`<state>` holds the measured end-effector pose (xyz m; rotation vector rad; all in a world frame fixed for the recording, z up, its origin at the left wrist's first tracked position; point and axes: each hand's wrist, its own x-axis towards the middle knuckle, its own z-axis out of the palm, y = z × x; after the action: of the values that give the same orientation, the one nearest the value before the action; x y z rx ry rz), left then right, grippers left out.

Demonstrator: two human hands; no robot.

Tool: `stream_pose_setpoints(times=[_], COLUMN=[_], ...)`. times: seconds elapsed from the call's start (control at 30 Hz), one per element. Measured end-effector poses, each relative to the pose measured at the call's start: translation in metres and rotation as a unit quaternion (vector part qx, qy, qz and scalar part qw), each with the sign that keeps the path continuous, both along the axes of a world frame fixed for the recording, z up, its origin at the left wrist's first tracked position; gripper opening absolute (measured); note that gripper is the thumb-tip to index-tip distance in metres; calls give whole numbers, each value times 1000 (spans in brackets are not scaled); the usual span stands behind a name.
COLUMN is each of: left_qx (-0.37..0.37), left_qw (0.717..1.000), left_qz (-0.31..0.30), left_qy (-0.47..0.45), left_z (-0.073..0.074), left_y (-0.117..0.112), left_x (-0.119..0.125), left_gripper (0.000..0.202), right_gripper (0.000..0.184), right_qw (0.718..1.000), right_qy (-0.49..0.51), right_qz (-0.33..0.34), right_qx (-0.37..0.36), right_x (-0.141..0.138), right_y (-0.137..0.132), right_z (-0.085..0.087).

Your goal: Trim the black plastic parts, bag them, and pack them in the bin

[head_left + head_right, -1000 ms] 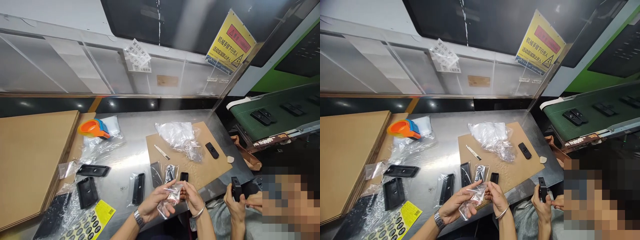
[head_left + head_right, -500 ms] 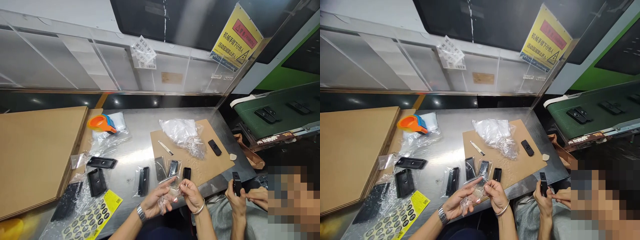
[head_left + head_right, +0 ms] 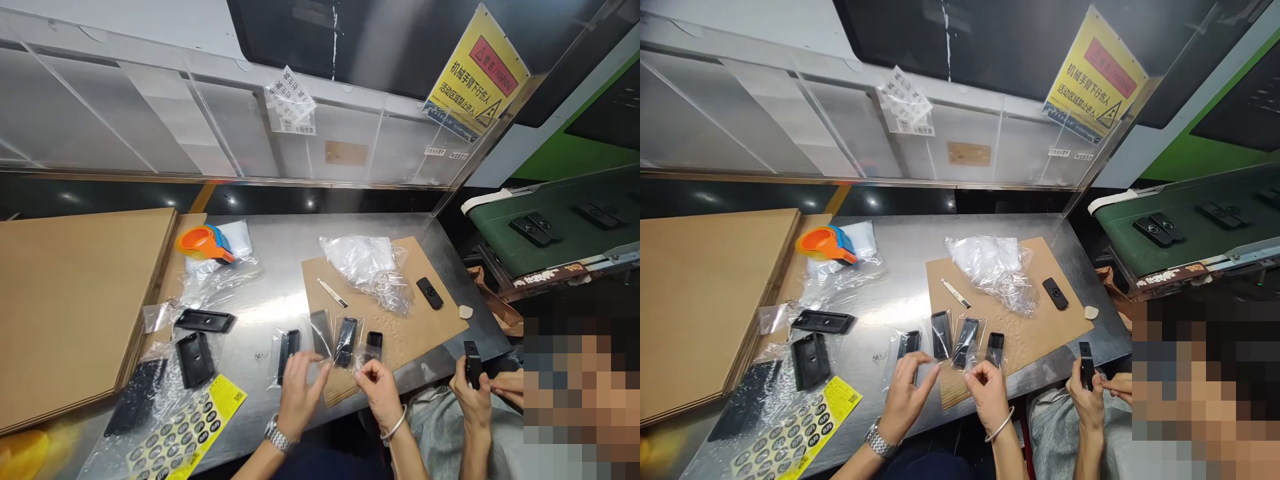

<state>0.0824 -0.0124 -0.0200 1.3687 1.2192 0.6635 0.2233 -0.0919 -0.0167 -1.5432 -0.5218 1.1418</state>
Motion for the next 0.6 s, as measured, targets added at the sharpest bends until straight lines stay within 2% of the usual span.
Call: stream_pose_setpoints(times=[0.07, 0.13, 0.17, 0.23, 0.3, 0.37, 0.43, 0.5, 0.53, 0.6], left_qx=[-67, -179, -222, -269, -257, -177, -43, 106, 175, 281], left_qw=[993, 969, 958, 948, 956, 976, 985, 974, 962, 928], left_qz=[-96, -146, -141, -121, -120, -129, -127, -123, -135, -188], left_qy=[-32, -91, -112, -120, -75, 17, 108, 156, 163, 155], left_z=[3, 3, 1, -8, -22, -34, -43, -46, -46, -44], left_y=[-7, -14, -17, -21, -24, -26, -29, -31, -31, -29], left_x=[4, 6, 6, 1, -9, -19, -27, -31, -32, -32], left_gripper=[26, 32, 34, 37, 39, 36, 26, 16, 19, 22], right_gripper=[16, 16, 16, 19, 24, 26, 23, 20, 18, 17], right_qw=[997, 986, 983, 989, 996, 998, 997, 995, 990, 967], right_qy=[-69, -135, -144, -91, -13, 14, -6, -61, -107, -214], right_qz=[45, 93, 109, 108, 68, 10, -21, 16, 46, 106], right_qx=[-10, -21, -25, -35, -51, -66, -73, -78, -83, -89], right_x=[-13, -25, -30, -36, -39, -42, -45, -50, -53, -56], right_y=[0, -2, -3, -7, -12, -16, -18, -18, -17, -17], right_z=[4, 5, 3, -6, -18, -28, -33, -32, -30, -25])
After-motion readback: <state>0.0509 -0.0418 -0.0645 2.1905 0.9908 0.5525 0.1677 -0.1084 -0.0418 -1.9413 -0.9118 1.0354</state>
